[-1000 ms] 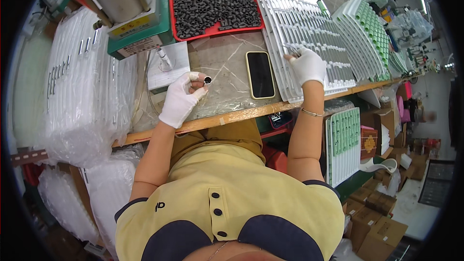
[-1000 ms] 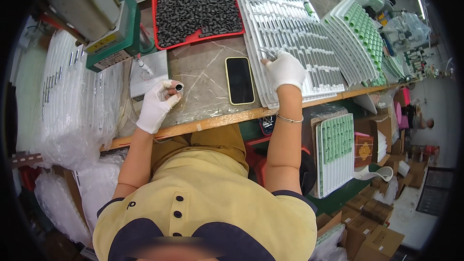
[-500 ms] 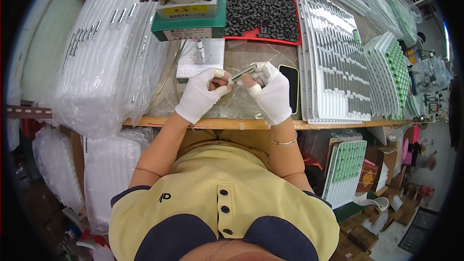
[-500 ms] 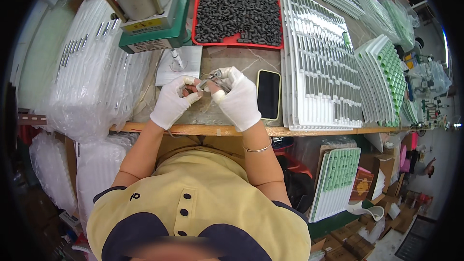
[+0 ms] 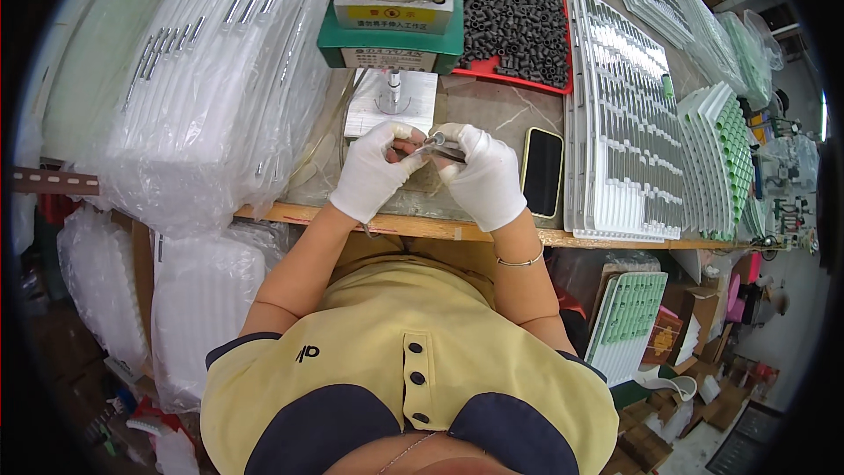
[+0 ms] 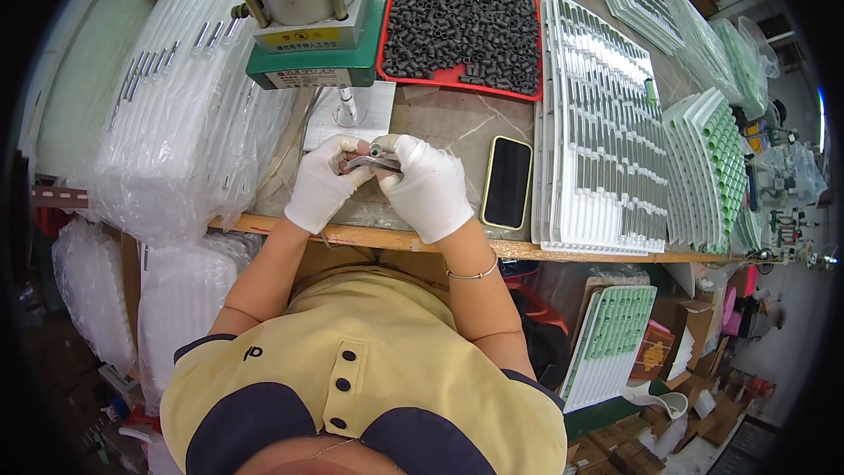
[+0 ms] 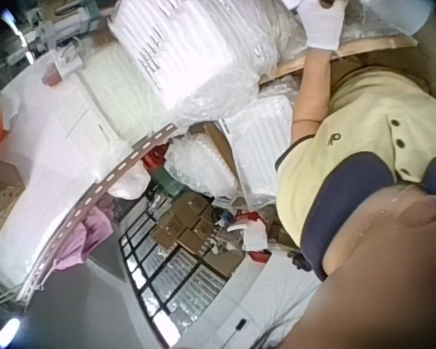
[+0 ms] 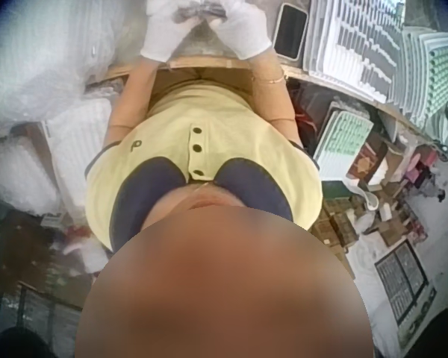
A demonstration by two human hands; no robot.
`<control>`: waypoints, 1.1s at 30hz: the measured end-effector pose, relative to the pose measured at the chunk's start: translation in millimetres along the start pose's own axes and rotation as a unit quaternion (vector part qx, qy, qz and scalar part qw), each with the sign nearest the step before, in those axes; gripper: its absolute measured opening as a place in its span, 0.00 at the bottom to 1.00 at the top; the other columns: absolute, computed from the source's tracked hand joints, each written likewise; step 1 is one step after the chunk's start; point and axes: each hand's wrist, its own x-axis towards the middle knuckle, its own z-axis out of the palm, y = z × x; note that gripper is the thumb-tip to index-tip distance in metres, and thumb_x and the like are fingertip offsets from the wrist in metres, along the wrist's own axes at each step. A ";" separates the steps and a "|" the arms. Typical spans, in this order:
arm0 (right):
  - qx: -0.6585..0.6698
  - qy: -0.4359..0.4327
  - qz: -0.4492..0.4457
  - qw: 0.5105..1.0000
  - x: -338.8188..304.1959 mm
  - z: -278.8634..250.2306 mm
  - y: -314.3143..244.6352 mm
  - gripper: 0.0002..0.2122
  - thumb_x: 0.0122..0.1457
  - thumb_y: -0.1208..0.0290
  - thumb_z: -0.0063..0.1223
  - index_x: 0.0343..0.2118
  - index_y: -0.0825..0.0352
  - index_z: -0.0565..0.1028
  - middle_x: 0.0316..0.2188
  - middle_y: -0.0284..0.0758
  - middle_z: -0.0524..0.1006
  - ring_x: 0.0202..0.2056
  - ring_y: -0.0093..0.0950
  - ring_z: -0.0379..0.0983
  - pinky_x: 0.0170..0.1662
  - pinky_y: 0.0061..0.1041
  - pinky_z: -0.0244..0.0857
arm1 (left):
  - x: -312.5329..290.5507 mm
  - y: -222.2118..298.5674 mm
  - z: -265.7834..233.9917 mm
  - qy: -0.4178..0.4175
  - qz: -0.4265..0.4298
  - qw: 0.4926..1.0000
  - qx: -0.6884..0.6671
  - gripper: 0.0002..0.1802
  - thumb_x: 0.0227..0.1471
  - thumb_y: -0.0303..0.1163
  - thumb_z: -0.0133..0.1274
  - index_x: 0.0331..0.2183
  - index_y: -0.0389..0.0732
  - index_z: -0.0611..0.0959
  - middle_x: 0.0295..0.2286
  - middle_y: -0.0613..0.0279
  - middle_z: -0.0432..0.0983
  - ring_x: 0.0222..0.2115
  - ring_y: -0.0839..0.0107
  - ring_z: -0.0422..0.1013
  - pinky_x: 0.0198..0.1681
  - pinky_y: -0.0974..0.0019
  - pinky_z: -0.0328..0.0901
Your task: Assemble small metal and plastic electronic components at a workstation.
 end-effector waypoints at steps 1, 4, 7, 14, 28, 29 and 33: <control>0.053 0.023 0.010 0.998 -0.6 6.0 3.0 0.11 0.43 0.71 0.61 0.32 0.62 0.75 0.23 0.38 0.77 0.25 0.36 0.75 0.29 0.31 0.69 | 1.0 5.1 -1.2 0.005 -0.005 1.000 0.017 0.14 0.40 0.23 0.62 0.34 0.39 0.80 0.29 0.67 0.77 0.28 0.81 0.71 0.28 0.77 0.64; 0.010 -0.046 0.039 0.998 -0.1 16.7 13.5 0.11 0.44 0.70 0.61 0.31 0.63 0.75 0.24 0.39 0.77 0.26 0.38 0.75 0.30 0.32 0.70 | 1.6 13.3 -2.6 0.015 0.044 0.997 0.061 0.17 0.37 0.24 0.65 0.35 0.41 0.80 0.30 0.67 0.76 0.28 0.80 0.71 0.29 0.75 0.65; 0.098 -0.014 0.082 0.992 13.6 37.4 26.8 0.10 0.44 0.73 0.63 0.31 0.66 0.75 0.26 0.41 0.78 0.28 0.36 0.76 0.32 0.29 0.70 | 17.8 20.1 -17.4 0.103 0.102 0.975 0.169 0.21 0.35 0.24 0.66 0.36 0.37 0.77 0.30 0.63 0.77 0.27 0.73 0.72 0.31 0.72 0.65; -0.066 -0.118 0.092 0.986 69.3 57.2 18.1 0.12 0.48 0.64 0.57 0.34 0.64 0.77 0.28 0.44 0.78 0.32 0.40 0.75 0.37 0.34 0.68 | 79.2 -2.4 -55.5 0.035 0.062 0.931 0.358 0.18 0.44 0.35 0.59 0.36 0.37 0.75 0.31 0.50 0.74 0.33 0.55 0.72 0.36 0.60 0.66; 0.346 -0.114 0.167 0.916 -1.6 -0.6 -20.7 0.20 0.47 0.74 0.62 0.45 0.70 0.73 0.29 0.33 0.78 0.31 0.17 0.72 0.35 0.17 0.65 | -13.2 35.5 -62.8 -0.207 -0.053 0.975 -0.066 0.14 0.50 0.31 0.56 0.39 0.36 0.76 0.28 0.61 0.77 0.29 0.77 0.71 0.35 0.71 0.67; 0.436 -0.112 0.172 0.876 -6.5 -3.7 -27.3 0.17 0.48 0.77 0.62 0.43 0.71 0.74 0.28 0.28 0.76 0.29 0.13 0.68 0.34 0.13 0.63 | -17.9 45.9 -57.2 -0.209 -0.045 0.976 0.034 0.14 0.47 0.32 0.60 0.36 0.37 0.78 0.26 0.61 0.77 0.27 0.76 0.71 0.34 0.71 0.67; 0.314 -0.064 0.156 0.934 -15.0 2.6 -28.2 0.08 0.50 0.83 0.58 0.34 0.72 0.75 0.28 0.30 0.77 0.30 0.15 0.71 0.34 0.15 0.65 | -25.3 62.3 -42.5 -0.135 -0.026 0.979 0.150 0.15 0.41 0.33 0.63 0.31 0.38 0.78 0.23 0.58 0.76 0.25 0.70 0.74 0.31 0.69 0.68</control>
